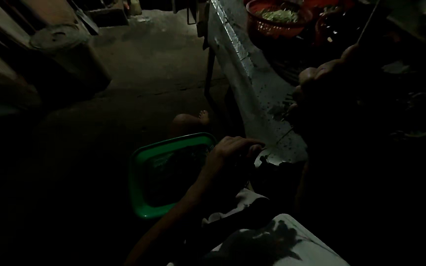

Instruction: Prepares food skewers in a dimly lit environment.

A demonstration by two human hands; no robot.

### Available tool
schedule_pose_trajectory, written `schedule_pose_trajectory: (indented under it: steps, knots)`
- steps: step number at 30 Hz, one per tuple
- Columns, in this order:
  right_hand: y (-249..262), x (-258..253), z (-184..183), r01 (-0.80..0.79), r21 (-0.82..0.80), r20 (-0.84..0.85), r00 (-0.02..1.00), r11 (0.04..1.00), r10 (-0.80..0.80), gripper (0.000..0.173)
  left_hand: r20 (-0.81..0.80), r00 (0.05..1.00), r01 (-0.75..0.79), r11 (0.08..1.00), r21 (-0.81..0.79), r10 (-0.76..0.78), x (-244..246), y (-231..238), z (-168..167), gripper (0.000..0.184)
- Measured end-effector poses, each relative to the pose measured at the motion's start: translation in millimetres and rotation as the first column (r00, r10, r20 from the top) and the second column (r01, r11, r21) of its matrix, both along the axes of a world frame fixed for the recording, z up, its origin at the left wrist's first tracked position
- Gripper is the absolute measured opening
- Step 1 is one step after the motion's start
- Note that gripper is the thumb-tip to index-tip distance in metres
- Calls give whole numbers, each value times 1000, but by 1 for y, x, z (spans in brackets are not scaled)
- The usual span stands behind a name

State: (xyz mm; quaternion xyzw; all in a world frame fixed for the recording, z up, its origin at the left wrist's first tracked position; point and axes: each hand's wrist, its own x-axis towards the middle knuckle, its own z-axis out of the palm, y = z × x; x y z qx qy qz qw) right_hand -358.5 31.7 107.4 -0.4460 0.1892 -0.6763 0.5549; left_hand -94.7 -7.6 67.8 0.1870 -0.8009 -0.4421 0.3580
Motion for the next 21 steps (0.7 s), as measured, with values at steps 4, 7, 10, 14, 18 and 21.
schedule_pose_trajectory:
  steps: [4, 7, 10, 14, 18, 21]
  knots:
    - [-14, 26, -11, 94, -147, 35, 995, 985, -90, 33, 124, 991, 47, 998, 46, -53, -7, 8, 10, 30]
    - [-4, 90, 24, 490, 9, -31, 872, 872, -489, 43, 137, 988, 72, 997, 28, -75, -10, 15, 14, 26]
    - [12, 74, 23, 468, -6, -132, 876, 884, -464, 46, 113, 985, 124, 989, 75, -132, -3, 19, 16, 22]
    - [27, 55, 18, 629, 0, -93, 774, 778, -626, 52, 74, 968, 225, 962, 154, -239, 8, 24, 14, 25]
    - [42, 22, 30, 822, 29, 13, 569, 569, -822, 59, 86, 961, 240, 946, 217, -264, 28, 26, 6, 30]
    - [60, -8, 43, 936, -39, -186, 336, 349, -923, 54, 18, 976, 203, 934, 293, -218, 49, 22, -7, 31]
